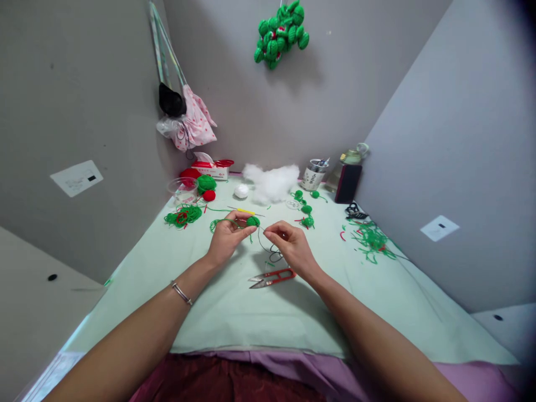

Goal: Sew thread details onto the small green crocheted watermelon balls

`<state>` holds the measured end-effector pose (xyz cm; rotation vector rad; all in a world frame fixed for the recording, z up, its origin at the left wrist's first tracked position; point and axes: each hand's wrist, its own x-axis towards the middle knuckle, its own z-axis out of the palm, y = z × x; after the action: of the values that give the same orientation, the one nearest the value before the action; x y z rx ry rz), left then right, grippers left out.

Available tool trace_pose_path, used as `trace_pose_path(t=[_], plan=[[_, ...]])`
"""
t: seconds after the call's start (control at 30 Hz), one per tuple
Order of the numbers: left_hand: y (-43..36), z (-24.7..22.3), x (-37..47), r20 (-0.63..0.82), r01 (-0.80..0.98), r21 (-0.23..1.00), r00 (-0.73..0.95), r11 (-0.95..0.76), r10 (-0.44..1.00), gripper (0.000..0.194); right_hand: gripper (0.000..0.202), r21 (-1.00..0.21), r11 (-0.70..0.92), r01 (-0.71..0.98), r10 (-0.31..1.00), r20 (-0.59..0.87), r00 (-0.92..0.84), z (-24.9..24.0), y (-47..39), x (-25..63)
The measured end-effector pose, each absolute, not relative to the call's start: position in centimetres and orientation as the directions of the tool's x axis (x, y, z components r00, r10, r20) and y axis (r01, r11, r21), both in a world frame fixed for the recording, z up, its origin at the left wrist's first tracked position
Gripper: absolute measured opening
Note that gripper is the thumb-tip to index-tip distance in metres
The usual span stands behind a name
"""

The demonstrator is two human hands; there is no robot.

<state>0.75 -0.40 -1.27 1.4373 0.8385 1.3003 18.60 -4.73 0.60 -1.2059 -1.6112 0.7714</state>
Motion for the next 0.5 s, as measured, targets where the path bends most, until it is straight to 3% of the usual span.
trace_pose_path(t=[0.27, 0.5], plan=[[-0.29, -1.67, 0.70, 0.290, -0.125, 0.955, 0.206, -0.269, 0.935, 0.033, 0.017, -0.888, 0.289, 0.357, 0.957, 0.277, -0.085, 0.61, -4.86, 18.39], [-0.43, -1.52, 0.83, 0.256, -0.131, 0.964, 0.237, -0.230, 0.937, 0.031, 0.019, -0.932, 0.257, 0.254, 0.966, 0.241, -0.092, 0.64, -4.62, 18.26]])
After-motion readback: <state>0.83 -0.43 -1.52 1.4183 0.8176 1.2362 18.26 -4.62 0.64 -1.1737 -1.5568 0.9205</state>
